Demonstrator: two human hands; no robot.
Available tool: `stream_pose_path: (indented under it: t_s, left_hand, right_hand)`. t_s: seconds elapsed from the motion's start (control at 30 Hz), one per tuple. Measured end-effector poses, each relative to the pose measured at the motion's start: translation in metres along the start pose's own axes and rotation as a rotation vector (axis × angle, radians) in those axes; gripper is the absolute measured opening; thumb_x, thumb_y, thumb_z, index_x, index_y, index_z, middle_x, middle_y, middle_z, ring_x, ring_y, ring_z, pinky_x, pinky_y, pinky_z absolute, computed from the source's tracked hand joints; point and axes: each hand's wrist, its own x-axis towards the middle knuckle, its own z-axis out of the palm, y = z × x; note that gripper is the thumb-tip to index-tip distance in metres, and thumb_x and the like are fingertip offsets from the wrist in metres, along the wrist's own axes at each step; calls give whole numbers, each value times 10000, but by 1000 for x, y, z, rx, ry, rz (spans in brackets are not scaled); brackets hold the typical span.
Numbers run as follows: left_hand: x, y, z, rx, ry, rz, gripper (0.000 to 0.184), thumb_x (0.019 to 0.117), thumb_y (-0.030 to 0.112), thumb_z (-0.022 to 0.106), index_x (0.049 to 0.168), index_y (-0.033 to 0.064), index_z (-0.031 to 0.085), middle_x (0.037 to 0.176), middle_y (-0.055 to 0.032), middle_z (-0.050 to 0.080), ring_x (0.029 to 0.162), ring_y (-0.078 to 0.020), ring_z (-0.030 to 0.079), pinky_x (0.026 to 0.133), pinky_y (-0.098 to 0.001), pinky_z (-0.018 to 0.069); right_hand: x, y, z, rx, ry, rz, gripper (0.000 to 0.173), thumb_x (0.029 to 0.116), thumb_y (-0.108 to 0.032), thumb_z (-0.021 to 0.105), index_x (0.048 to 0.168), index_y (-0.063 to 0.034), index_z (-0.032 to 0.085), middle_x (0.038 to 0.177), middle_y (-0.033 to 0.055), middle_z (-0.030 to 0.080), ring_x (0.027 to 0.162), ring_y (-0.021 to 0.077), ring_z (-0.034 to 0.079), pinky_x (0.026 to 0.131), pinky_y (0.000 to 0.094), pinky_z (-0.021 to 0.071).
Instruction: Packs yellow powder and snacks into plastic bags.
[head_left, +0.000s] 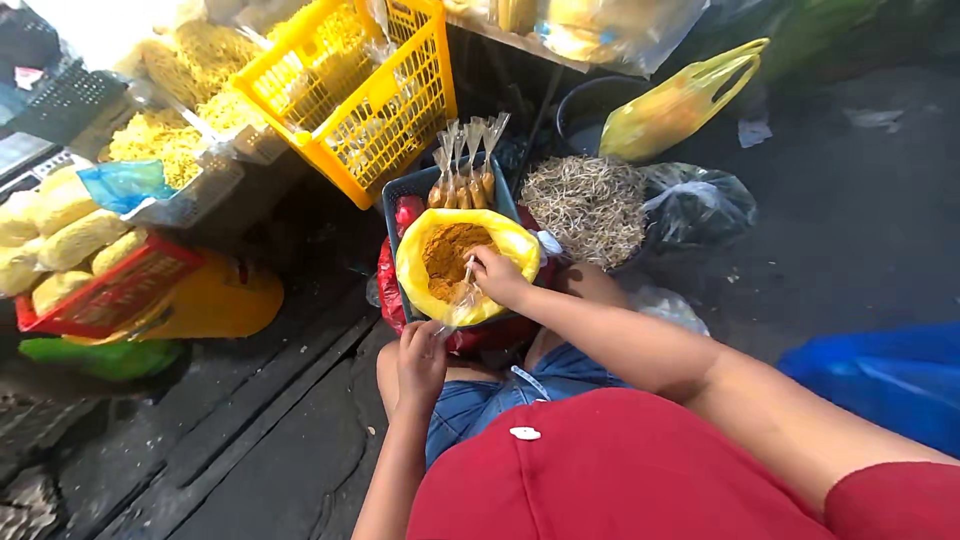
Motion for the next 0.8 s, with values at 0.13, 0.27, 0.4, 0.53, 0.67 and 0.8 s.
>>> stream_pose_path:
  t_s: [0.13, 0.27, 0.4, 0.53, 0.67, 0.8]
  left_hand:
    - [9, 3, -1, 107, -100, -70, 230, 987, 39, 589, 1161, -87, 671, 1059, -213, 707, 955, -247, 715, 895, -371, 582]
    - [12, -6, -1, 100, -155, -181, 256, 990, 68, 602, 1188, -84, 660, 1058, -209, 701, 917, -224, 706, 858, -360, 584]
    - [13, -11, -1, 2, -163, -265, 327, 982, 144, 655, 1208, -91, 644, 1080, -208, 689, 938, -196, 693, 877, -333, 577]
    - [18, -14, 1, -41, -167, -308, 343, 985, 172, 665, 1198, -96, 639, 1064, -201, 695, 946, -180, 695, 887, -320, 576]
    - [23, -14, 2, -60, -169, -344, 341, 988, 180, 663, 1188, -95, 636, 1052, -189, 698, 922, -164, 697, 874, -307, 578]
    - [26, -12, 2, -60, -181, -372, 352, 989, 206, 672, 1191, -81, 638, 1049, -176, 702, 915, -148, 695, 868, -299, 576]
  right_hand:
    - [-1, 3, 3, 80, -35, 46, 324, 1102, -144, 431, 1367, 15, 528, 1208, 232, 665, 1015, 325, 714, 932, 479, 572]
    - [0, 6, -2, 243, -29, 112, 328, 1109, -128, 406, 1380, 19, 517, 1258, 217, 654, 1054, 302, 709, 939, 466, 578]
    - [2, 5, -22, 552, 127, 122, 326, 1109, -107, 398, 1387, 49, 469, 1207, 203, 659, 966, 243, 720, 858, 430, 606]
    - [3, -6, -52, 704, 199, 110, 302, 1109, -123, 422, 1375, 9, 471, 1149, 150, 682, 903, 188, 728, 805, 374, 617]
    - [-1, -23, -80, 772, 254, 46, 284, 1100, -110, 440, 1360, -3, 477, 1128, 131, 666, 867, 172, 730, 759, 340, 627]
    - [-3, -39, -96, 786, 261, -2, 258, 1099, -109, 441, 1336, -15, 487, 1112, 120, 652, 851, 165, 726, 744, 323, 629]
